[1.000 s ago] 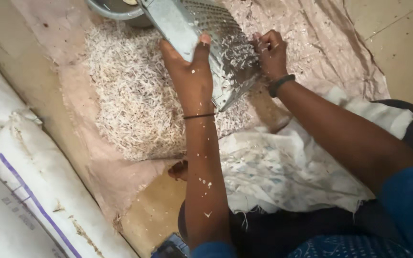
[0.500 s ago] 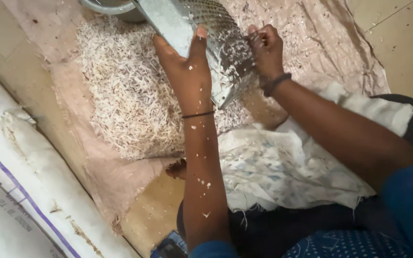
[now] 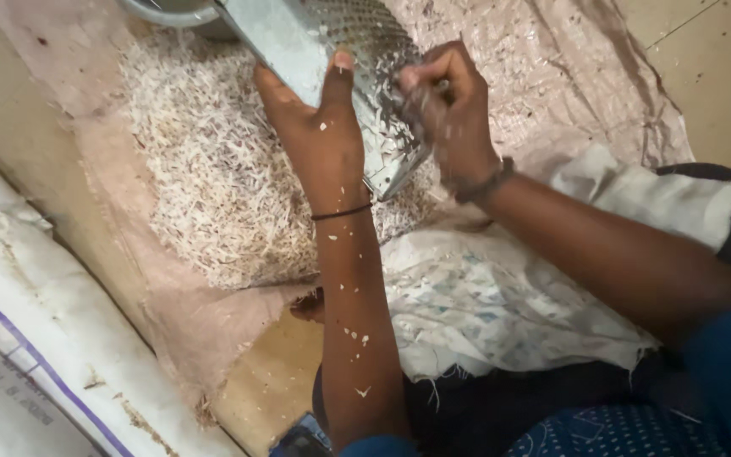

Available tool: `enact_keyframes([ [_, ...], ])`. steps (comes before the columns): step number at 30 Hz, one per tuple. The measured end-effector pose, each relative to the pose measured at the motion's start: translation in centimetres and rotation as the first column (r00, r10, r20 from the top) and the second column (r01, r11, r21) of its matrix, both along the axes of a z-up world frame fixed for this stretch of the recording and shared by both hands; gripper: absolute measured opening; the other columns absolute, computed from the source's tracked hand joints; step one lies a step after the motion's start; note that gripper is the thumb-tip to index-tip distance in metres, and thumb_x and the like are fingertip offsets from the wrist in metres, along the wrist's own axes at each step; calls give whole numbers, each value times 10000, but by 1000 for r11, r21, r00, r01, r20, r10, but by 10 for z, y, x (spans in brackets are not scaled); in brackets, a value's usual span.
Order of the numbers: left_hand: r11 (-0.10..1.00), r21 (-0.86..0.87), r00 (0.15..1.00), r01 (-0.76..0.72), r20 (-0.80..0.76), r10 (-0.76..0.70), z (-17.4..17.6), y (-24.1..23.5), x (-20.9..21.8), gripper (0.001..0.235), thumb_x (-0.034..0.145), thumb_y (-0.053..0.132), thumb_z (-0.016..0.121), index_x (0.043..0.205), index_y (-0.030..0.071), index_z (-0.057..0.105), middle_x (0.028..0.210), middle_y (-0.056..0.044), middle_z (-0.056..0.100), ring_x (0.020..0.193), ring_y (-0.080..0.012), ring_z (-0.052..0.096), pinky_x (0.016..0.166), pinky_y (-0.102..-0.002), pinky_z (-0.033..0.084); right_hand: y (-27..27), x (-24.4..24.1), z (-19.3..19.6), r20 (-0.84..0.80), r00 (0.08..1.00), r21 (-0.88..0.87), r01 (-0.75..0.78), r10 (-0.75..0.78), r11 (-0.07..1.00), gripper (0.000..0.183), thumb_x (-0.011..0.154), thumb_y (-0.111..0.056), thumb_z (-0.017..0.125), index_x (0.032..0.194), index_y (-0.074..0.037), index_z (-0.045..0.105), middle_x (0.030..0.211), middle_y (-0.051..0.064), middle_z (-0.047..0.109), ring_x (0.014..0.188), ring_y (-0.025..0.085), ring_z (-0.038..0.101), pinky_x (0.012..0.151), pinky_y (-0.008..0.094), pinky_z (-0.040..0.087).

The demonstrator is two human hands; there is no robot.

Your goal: The person sits on the floor and grates pieces of coconut using a metal hand grater, accumulating a pile of grated coconut on a cloth spread on the floor.

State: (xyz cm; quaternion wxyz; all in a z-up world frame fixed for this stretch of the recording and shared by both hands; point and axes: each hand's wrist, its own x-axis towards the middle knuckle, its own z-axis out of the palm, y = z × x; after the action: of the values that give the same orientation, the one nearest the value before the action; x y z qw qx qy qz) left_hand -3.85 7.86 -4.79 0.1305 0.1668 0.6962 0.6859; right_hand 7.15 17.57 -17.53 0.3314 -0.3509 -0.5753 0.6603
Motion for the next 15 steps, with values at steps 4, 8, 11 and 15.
enact_keyframes([
  [4, 996, -78, 996, 35, 82, -29, -3, -12, -18, 657, 927, 225, 767, 1423, -14, 409, 1309, -177, 608, 1221, -255, 618, 1078, -399, 507, 11, -9, 10, 108, 994, 407, -38, -7, 913, 253, 1072, -172, 716, 905, -93, 543, 1006, 23, 580, 949, 173, 508, 858, 329, 475],
  [8, 999, -28, 1000, 27, 3, -27, -1, -16, -17, 636, 937, 220, 772, 1416, -40, 444, 1302, -203, 624, 1200, -279, 631, 1073, -412, 509, 19, -12, 14, 262, 957, 526, -34, -124, 850, 259, 1030, -157, 763, 875, -88, 568, 983, 40, 610, 962, 218, 486, 912, 380, 421],
  [11, 999, 33, 1000, 27, -13, -27, -6, -6, -12, 626, 949, 213, 758, 1420, -39, 433, 1298, -205, 612, 1186, -274, 616, 1053, -409, 520, -5, -9, 20, 158, 987, 339, -25, -31, 940, 307, 1028, -210, 721, 845, -105, 497, 987, 13, 547, 940, 196, 505, 865, 347, 450],
  [15, 996, -86, 998, 33, 53, -29, -11, -21, -10, 583, 962, 237, 750, 1385, -37, 455, 1240, -209, 616, 1108, -271, 632, 987, -400, 563, -3, 8, 2, 127, 992, 593, -65, -13, 803, 295, 1079, -185, 753, 921, -71, 532, 1055, 54, 575, 999, 216, 525, 945, 372, 410],
])
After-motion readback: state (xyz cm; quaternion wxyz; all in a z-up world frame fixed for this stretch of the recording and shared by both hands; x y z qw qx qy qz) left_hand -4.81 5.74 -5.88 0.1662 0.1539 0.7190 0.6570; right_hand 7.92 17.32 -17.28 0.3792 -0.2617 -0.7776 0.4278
